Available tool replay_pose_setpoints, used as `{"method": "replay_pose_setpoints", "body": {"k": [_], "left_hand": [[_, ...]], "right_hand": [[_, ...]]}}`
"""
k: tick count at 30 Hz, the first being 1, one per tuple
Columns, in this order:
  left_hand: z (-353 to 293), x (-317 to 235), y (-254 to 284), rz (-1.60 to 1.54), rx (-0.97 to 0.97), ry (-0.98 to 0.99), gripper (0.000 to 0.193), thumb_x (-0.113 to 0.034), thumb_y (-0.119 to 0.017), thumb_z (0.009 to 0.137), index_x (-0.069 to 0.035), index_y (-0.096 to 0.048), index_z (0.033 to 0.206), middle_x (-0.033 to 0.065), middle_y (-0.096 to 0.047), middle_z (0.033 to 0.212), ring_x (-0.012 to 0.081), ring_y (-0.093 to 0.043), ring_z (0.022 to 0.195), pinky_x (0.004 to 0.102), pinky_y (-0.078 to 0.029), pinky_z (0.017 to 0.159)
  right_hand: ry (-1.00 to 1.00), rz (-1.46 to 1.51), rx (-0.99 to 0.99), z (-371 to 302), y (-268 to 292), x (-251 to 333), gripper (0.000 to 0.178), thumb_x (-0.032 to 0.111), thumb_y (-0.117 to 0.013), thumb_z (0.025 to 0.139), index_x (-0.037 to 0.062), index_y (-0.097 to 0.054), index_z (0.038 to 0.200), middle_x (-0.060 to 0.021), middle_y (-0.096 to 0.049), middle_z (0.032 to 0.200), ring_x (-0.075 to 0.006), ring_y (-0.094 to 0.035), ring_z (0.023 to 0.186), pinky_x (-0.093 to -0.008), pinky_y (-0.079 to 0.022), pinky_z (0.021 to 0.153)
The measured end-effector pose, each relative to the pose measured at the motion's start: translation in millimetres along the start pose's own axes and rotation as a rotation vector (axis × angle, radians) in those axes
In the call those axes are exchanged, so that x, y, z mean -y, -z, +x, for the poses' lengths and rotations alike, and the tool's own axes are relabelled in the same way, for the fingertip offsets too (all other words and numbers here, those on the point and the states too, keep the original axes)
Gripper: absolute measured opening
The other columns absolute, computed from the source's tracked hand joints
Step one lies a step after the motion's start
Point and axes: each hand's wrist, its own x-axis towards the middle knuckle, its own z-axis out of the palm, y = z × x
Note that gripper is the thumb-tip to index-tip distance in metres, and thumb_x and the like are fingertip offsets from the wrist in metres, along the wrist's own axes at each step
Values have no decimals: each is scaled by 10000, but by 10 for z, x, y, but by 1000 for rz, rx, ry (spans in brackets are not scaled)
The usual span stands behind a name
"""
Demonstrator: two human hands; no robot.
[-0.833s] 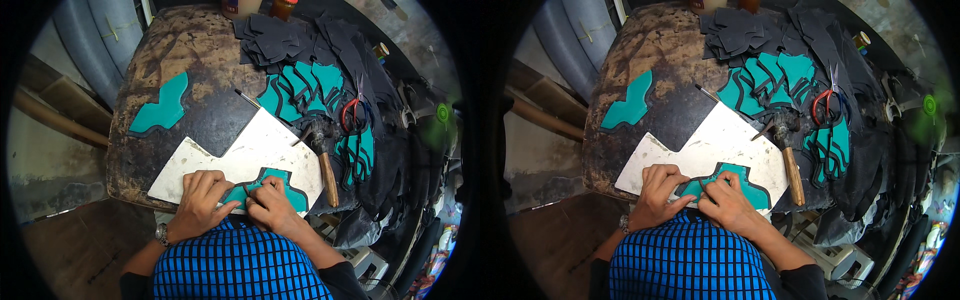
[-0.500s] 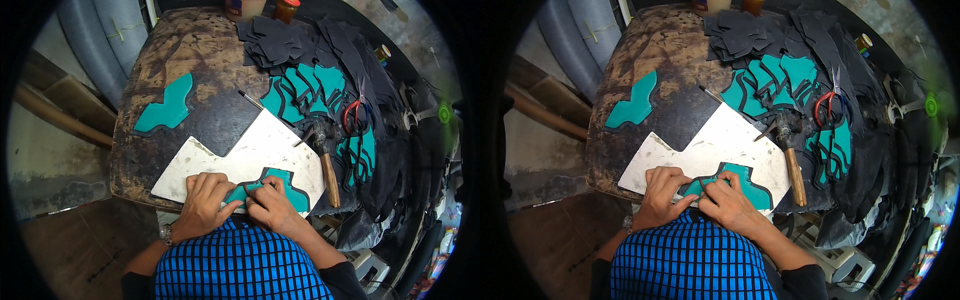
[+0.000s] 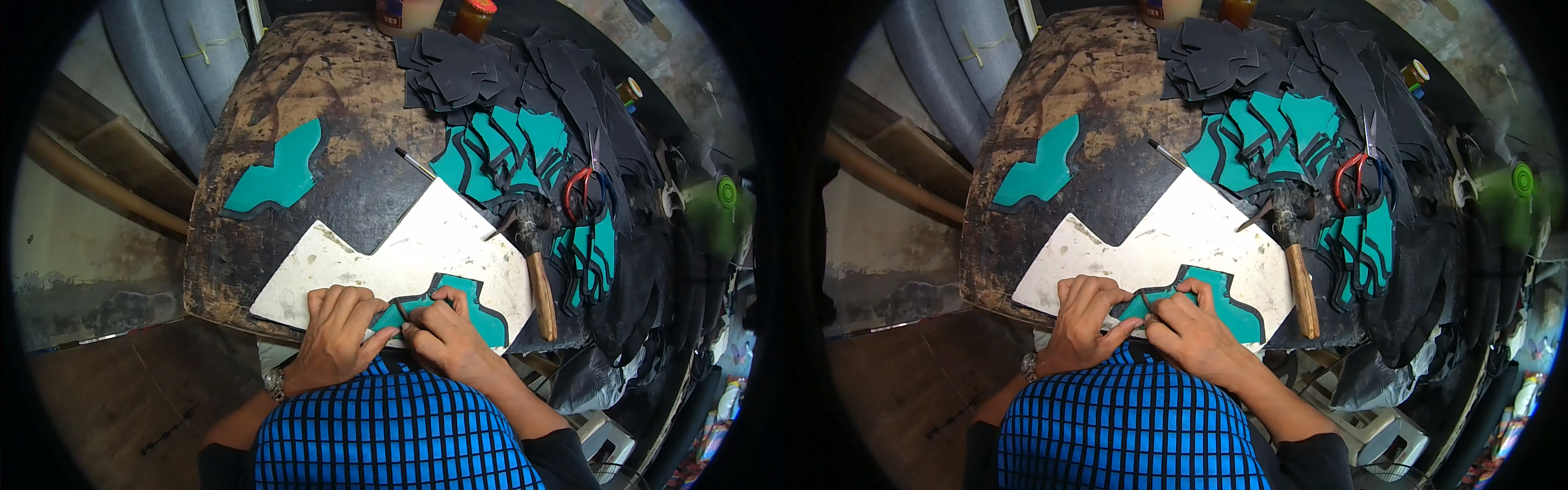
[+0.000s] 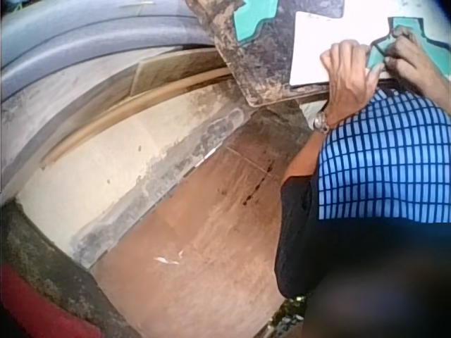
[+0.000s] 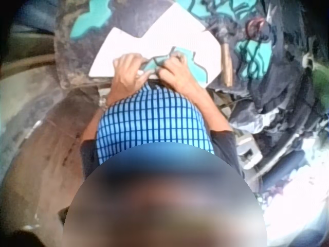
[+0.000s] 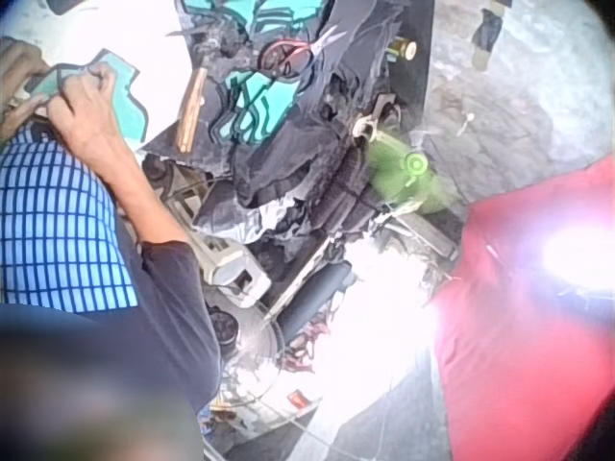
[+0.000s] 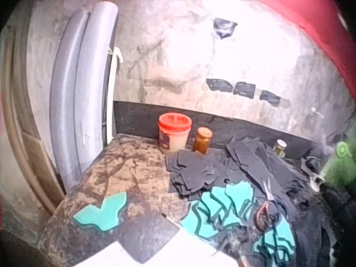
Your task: The person assembles footwear parts by placing a black rubber strip along the edge of a green insole, then uses a hammer to tap the strip into place. The person repeats this process for multiple insoles, occasionally flipping them over and applying adhesive from a container before securing the strip.
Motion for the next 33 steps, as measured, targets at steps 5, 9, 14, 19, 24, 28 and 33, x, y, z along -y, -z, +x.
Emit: {"method": "replay_pose_setpoints", "body": {"k": [5,9,14,19,24,28,33], "left_hand": [[-16,-10,-23,6,-14,0,357,-208,-792,840,-16,-654,1107,88,-622,1005,221,-571,934,405,-349,863],[-47,-30,-18,22,-15,19,341,-197,-792,836,-20,-657,1095,79,-627,984,215,-576,905,406,-350,853],[-84,-63,-49,24,-67,8,311,-175,-794,831,-29,-664,1073,71,-625,966,210,-577,879,408,-353,840],[-79,-80,-51,32,-85,2,286,-171,-783,848,-28,-661,1063,68,-620,962,211,-577,885,407,-353,839],[14,-48,-63,21,-110,40,280,-121,-810,821,-22,-672,1045,91,-639,956,229,-594,884,394,-354,839],[63,-17,-73,31,-133,18,263,-117,-799,843,-18,-671,1050,95,-639,974,227,-588,900,400,-356,846],[58,-12,-61,52,-122,-6,275,-128,-805,840,-13,-684,1058,84,-623,970,222,-583,904,399,-360,850]], "right_hand": [[9,-36,38,0,11,0,108,89,-667,862,95,-567,904,-45,-528,904,-206,-562,854,-540,-387,997],[18,-45,39,15,6,-4,106,93,-668,864,97,-568,899,-37,-534,904,-202,-568,857,-543,-387,997],[-5,8,-29,21,3,9,155,89,-715,832,100,-589,921,-29,-544,911,-198,-576,865,-536,-388,990],[6,1,34,34,32,17,200,67,-732,806,86,-607,961,-48,-549,918,-213,-576,870,-532,-388,982],[-17,-3,47,84,71,-19,244,24,-716,758,45,-598,970,-93,-540,947,-269,-556,893,-483,-414,941],[-40,61,41,98,116,-90,285,0,-718,747,19,-593,1003,-124,-527,982,-317,-541,951,-437,-435,888],[-12,98,-19,95,104,-114,295,-2,-723,765,22,-601,1033,-123,-536,995,-316,-546,961,-437,-426,885]]}}
